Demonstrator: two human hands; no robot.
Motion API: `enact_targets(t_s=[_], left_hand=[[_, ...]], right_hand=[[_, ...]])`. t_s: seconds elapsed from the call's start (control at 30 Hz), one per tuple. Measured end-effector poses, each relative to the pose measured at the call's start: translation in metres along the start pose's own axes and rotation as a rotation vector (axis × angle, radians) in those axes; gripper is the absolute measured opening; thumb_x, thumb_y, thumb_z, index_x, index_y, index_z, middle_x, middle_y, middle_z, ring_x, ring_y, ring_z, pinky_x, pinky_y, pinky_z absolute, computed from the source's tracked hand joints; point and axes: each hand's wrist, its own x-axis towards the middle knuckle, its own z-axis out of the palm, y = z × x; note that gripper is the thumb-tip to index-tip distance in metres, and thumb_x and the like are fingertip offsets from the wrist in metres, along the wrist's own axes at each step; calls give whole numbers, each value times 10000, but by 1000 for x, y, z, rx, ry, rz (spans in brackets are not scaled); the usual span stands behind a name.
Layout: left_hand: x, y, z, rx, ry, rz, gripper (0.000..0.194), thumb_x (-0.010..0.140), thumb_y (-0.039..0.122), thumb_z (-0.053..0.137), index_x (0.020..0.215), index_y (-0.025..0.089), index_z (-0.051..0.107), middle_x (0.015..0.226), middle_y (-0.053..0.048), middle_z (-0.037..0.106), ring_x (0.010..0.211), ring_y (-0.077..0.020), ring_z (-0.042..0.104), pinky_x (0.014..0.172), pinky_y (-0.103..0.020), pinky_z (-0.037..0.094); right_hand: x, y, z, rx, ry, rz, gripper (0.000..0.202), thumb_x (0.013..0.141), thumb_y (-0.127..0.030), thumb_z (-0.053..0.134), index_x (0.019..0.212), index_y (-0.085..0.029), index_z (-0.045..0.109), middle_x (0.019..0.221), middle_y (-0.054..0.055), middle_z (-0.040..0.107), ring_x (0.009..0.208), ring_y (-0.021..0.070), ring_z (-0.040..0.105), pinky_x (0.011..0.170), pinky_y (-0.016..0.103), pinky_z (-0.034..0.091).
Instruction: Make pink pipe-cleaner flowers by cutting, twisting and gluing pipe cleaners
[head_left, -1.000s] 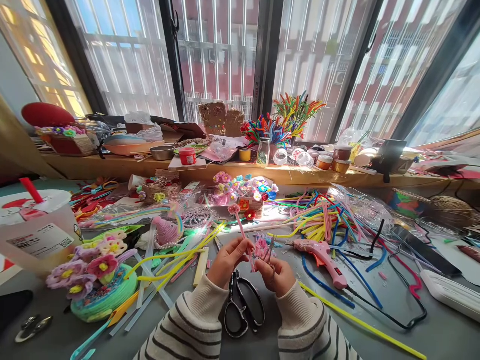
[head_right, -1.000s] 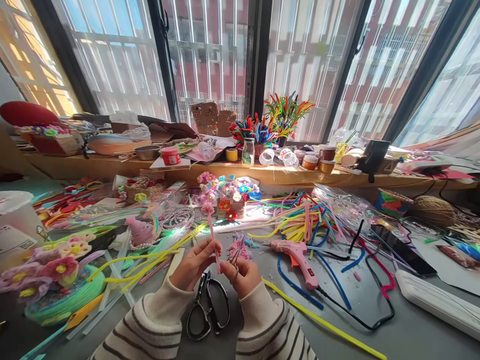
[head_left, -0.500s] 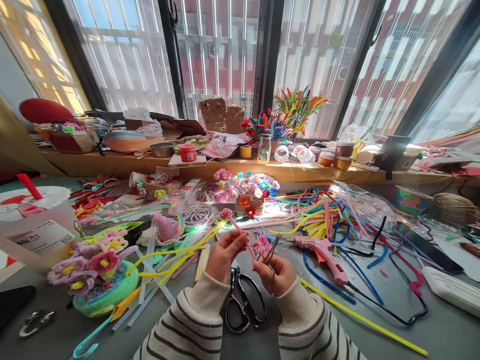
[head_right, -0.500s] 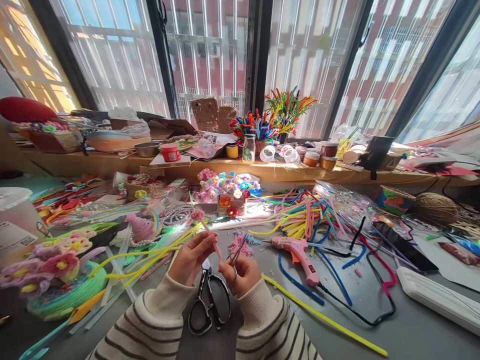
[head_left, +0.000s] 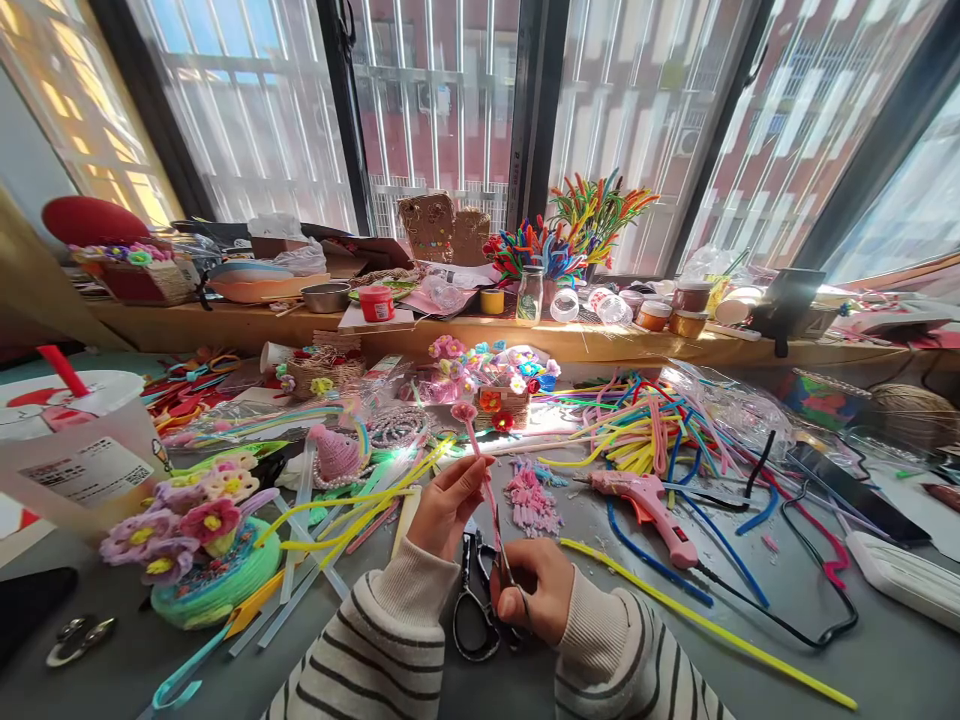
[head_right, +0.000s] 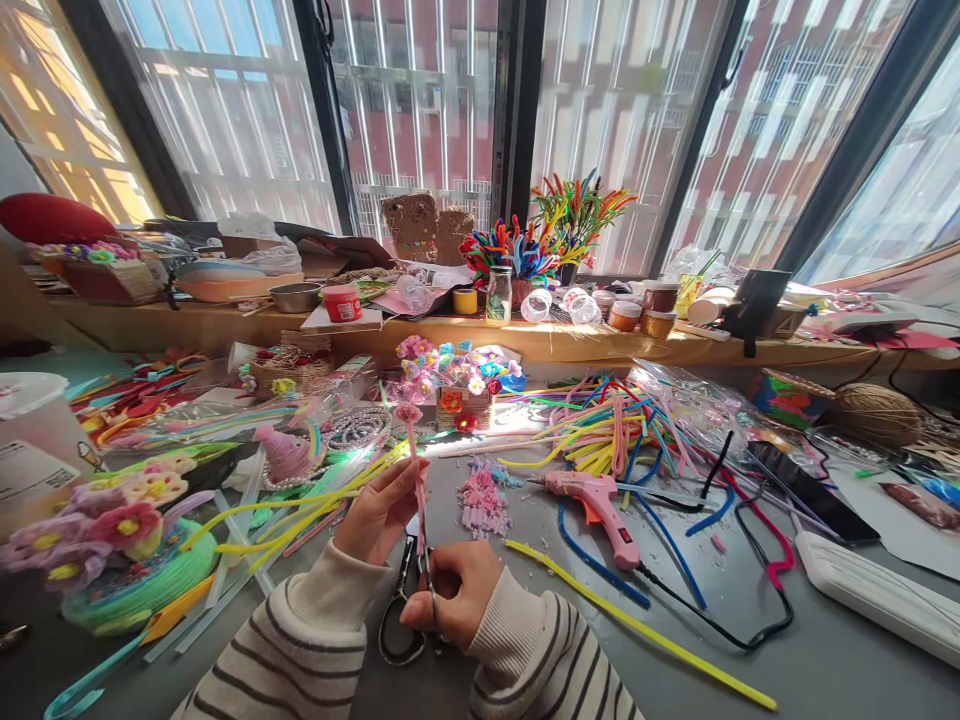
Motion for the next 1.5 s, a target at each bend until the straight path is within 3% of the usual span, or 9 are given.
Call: enact_targets(t_s=[0.17,0.37,0.7,0.97,1.5], left_hand=[[0,-2,0,18,-25,-3,173,520,230,661,669,142,646,565,15,546,501,-37,446,472,-139,350],[1,-4,0,9,-8,4,158,530,223,655,669,148,647,568,18,549,494,-29,440,460,-129,336],[2,-3,0,-17,81,41,175,514,237,663,672,164,642,599,21,552,501,-29,429,482,-144,333],[-3,1,0,97,-53,17,226,612,250,596,826,180,612,657,12,545,546,-31,439,515,-140,339],[0,-3,-5,-38,-74,9,97,626,241,582,623,146,597,591,23,478,535,-39,421,503,-140,345]], right_hand=[[1,-3,-1,-56,57,8,567,564,-689,362,507,-138,484,423,-52,315,412,55,263,375,188,167],[5,-5,-2,-121,145,42,507,513,-615,510,395,-161,318,378,-67,250,387,44,219,361,188,143],[8,-5,1,-175,208,34,503,538,-575,523,357,-167,288,355,-71,249,385,47,206,353,185,164],[10,0,-1,-211,266,56,495,552,-546,534,360,-174,268,351,-65,280,372,48,225,366,192,176],[12,5,-2,-220,265,48,504,534,-559,532,353,-171,266,350,-65,270,376,48,237,363,183,187]])
